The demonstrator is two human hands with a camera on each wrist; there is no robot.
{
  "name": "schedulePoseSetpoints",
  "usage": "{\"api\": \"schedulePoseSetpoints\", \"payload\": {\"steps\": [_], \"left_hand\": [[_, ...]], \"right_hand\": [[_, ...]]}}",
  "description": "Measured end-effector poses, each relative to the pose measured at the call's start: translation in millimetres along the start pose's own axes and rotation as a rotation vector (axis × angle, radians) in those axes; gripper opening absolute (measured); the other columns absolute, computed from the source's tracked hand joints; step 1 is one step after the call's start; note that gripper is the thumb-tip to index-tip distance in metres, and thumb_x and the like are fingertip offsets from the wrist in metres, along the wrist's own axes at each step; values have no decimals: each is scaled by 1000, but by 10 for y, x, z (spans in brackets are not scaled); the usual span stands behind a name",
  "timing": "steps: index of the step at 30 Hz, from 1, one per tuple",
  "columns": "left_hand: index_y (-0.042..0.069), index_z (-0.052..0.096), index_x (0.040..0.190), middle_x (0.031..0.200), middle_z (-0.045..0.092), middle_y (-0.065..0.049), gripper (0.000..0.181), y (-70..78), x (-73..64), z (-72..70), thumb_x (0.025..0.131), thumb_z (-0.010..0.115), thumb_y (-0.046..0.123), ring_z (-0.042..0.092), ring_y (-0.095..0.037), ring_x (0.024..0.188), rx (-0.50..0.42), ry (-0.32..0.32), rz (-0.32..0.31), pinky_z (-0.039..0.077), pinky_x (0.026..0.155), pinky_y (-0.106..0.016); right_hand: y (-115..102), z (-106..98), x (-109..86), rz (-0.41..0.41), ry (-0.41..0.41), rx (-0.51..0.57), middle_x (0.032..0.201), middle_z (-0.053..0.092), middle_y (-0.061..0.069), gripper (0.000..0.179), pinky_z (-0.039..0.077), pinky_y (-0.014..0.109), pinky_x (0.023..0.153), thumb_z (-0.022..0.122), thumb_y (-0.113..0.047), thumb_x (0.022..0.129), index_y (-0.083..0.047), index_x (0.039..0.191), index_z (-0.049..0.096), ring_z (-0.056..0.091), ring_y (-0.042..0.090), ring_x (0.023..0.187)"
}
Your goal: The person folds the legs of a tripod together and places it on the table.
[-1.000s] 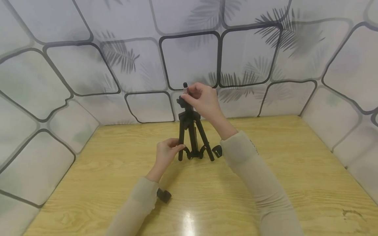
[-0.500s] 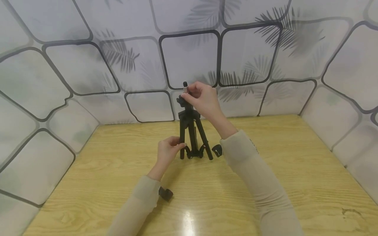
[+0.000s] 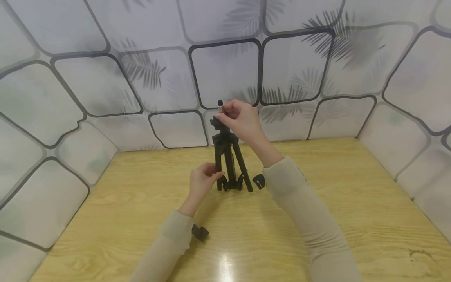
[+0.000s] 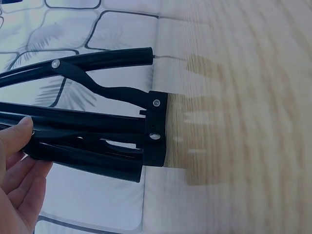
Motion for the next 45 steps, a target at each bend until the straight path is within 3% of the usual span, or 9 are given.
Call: {"api": "schedulePoseSetpoints", "payload": {"steps": [16, 24, 29, 36, 41, 45], "left_hand": [[5, 67, 87, 80, 67, -3, 23, 35, 59, 64, 75, 72, 24, 62, -12, 70, 95, -38, 53, 48, 62, -23], [7, 67, 86, 80, 66, -3, 21, 63, 121, 83, 77, 70, 26, 61, -12, 72, 116, -126, 37, 49, 63, -23], [7, 66, 85, 81, 66, -3, 20, 41, 164, 93, 77, 70, 25, 62, -14, 74, 83, -187, -16, 49, 62, -23], [8, 66, 81, 79, 65, -2, 19, 1, 167, 119, 76, 70, 25, 62, -15, 76, 66, -211, -46, 49, 62, -23], [8, 67, 82, 79, 65, -1, 19, -16, 151, 128, 77, 70, 26, 61, -15, 76, 64, -220, -58, 49, 62, -24], [8, 67, 83, 80, 65, -2, 20, -22, 149, 119, 77, 70, 27, 61, -15, 76, 70, -217, -57, 49, 61, -24]], "right_hand": [[-14, 31, 2, -10, 2, 12, 94, 63, 8, 26, 48, 29, 74, 66, -23, 81, -2, 95, 62, 61, 15, 86], [-21, 8, 21, -10, 13, 13, 96, 62, 10, 26, 48, 30, 76, 65, -22, 81, -1, 97, 62, 60, 17, 88], [-11, 5, 27, 1, 14, 43, 98, 61, 8, 29, 47, 28, 78, 66, -25, 81, -3, 99, 61, 59, 15, 91], [117, -2, -39, 35, 10, 131, 112, 58, 10, 40, 43, 29, 86, 64, -25, 82, -2, 114, 56, 55, 17, 103], [269, -64, -155, 35, 15, 79, 114, 57, 11, 42, 44, 30, 85, 64, -27, 82, -3, 116, 56, 55, 18, 103], [412, -78, -272, 48, -28, 27, 114, 57, 13, 44, 45, 33, 83, 64, -28, 82, -1, 116, 55, 56, 21, 101]]}}
Point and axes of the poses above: each hand's wrist, its own x-axis towards the middle knuckle, its own z-axis out of the palm, y = z × x, the point moved 7 cm from there along x, towards the middle knuckle
